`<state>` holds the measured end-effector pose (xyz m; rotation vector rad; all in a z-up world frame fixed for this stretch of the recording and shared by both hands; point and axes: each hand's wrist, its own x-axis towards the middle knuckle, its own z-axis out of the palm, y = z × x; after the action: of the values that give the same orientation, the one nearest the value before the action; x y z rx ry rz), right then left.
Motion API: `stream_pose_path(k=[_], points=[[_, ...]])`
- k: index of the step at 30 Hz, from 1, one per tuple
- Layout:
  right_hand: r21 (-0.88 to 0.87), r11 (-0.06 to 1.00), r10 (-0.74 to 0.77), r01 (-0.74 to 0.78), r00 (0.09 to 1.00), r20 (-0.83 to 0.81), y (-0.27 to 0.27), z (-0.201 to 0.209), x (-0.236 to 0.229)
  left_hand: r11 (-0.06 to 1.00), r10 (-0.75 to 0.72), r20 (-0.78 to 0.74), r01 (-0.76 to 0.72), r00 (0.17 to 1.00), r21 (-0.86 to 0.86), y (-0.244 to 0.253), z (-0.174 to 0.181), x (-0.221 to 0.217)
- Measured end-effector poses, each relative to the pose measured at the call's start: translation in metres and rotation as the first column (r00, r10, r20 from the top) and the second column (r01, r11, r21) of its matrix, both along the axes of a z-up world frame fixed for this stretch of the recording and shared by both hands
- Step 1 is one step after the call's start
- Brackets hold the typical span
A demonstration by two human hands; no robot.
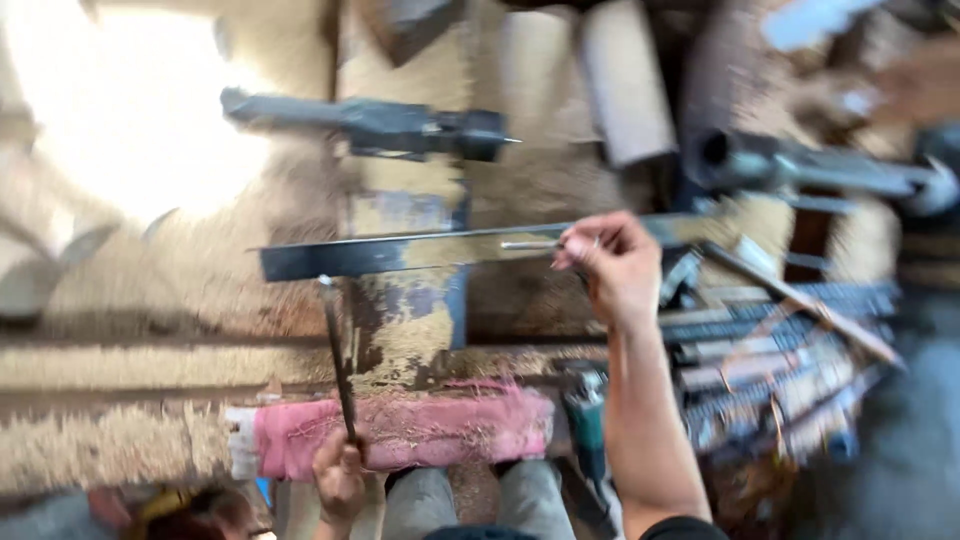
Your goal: Grinding the end of a metal rod using a bench grinder in a workshop.
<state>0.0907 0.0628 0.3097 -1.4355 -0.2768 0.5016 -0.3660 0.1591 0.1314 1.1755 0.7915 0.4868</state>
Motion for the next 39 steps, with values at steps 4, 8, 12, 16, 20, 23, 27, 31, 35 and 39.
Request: stream_pose_path(k=[4,8,12,16,20,23,27,31,35,39], points=[[0.201,0.955,-0.179,0.219,0.963,-0.201,-0.094,0.056,-0.062,0.999,-0.027,-0.074,0.029,0.997,0.025,0.021,0.025,0.041],[0.34,0.85,-0.328,0.402,0.909,-0.256,-0.181,0.102,-0.109,0.977,-0.212,0.067,0.214,0.975,-0.019,0.005,0.101,0.083],[0.374,0.718,-0.623,0.587,0.781,-0.031,-0.262,0.125,-0.162,0.661,-0.53,-0.145,0.514,0.836,0.547,-0.039,0.197,0.11],[0.208,0.644,-0.729,0.736,0.509,0.457,-0.331,0.157,-0.233,0.498,-0.669,-0.094,0.538,0.737,0.68,-0.093,0.227,0.099],[0.217,0.535,-0.795,0.816,0.4,0.456,-0.392,0.182,-0.301,0.349,-0.754,-0.176,0.613,0.633,0.709,-0.164,0.283,0.084],[0.219,0.436,-0.782,0.873,0.248,0.572,-0.437,0.191,-0.344,0.202,-0.814,-0.179,0.559,0.553,0.804,-0.217,0.317,0.071],[0.196,0.267,-0.614,0.943,0.009,0.789,-0.488,0.201,-0.386,0.093,-0.856,-0.247,0.604,0.455,0.792,-0.267,0.336,0.061],[0.145,0.149,-0.391,0.978,-0.076,0.917,-0.521,0.209,-0.424,-0.036,-0.892,-0.296,0.598,0.343,0.801,-0.3,0.344,0.058],[0.172,-0.011,-0.335,0.985,-0.165,0.928,-0.538,0.21,-0.449,-0.108,-0.932,-0.286,0.579,0.225,0.808,-0.325,0.345,0.069],[0.181,-0.136,-0.217,0.974,-0.208,0.954,-0.543,0.21,-0.471,-0.161,-0.958,-0.266,0.567,0.108,0.808,-0.342,0.344,0.086]])
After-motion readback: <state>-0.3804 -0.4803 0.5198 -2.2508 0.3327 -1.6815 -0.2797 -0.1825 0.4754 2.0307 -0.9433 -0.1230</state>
